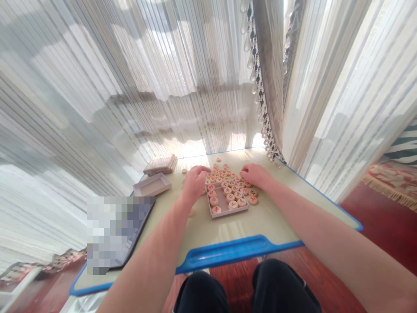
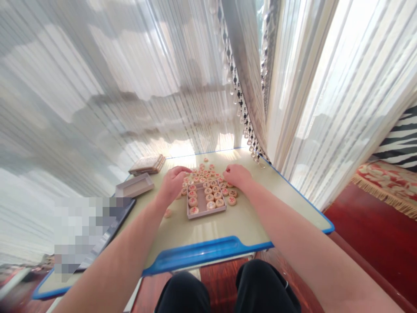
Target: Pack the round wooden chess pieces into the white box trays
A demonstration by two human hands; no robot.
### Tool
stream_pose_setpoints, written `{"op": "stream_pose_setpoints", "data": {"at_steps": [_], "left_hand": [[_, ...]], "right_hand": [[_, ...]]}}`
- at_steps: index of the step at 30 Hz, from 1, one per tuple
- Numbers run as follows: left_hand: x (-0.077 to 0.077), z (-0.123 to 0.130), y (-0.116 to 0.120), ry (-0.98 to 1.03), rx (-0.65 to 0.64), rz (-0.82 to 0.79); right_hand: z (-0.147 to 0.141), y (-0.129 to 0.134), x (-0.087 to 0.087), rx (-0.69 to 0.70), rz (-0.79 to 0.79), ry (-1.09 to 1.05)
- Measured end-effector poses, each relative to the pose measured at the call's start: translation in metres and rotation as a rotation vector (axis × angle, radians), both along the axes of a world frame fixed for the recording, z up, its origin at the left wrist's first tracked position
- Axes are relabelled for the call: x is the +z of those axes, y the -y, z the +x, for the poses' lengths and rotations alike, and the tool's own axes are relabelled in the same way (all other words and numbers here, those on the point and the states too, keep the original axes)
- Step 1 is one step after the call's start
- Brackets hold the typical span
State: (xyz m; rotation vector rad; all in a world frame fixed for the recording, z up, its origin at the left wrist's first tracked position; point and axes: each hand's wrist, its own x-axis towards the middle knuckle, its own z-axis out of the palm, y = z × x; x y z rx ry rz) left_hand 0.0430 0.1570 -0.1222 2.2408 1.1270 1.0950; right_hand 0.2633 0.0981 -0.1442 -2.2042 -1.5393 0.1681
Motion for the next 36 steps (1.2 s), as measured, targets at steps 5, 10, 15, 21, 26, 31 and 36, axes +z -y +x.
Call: {"op": "stream_pose_setpoints", "data": {"at_steps": [5, 10, 15, 21, 26, 31, 36], "left_hand": [[0.0, -0.007, -0.006, 0.003, 0.063, -0.077], [-0.001, -0.011, -0.009, -0.006, 0.065, -0.074], [-0.003, -0.009, -0.009, -0.059, 0.095, -0.022], [-0.009, -0.01, -0.014, -0.143, 0.093, 0.059], [-0.008, -0.01, -0.015, -0.174, 0.092, 0.079], [-0.012, -0.011, -0.016, -0.244, 0.089, 0.099], [-0.016, -0.014, -0.021, -0.288, 0.054, 0.135]], "right_hand": [[0.011, -0.003, -0.002, -0.06, 0.054, -0.035], [0.019, -0.004, -0.005, -0.119, 0.009, -0.001], [0.018, -0.005, -0.006, -0.013, -0.02, 0.021], [0.02, -0.008, -0.006, 0.021, -0.023, 0.0], [0.016, -0.007, -0.007, 0.096, 0.0, -0.002], [0.012, -0.008, -0.009, 0.149, -0.009, -0.019], [0.014, -0.01, -0.011, 0.178, -0.012, -0.019]]}}
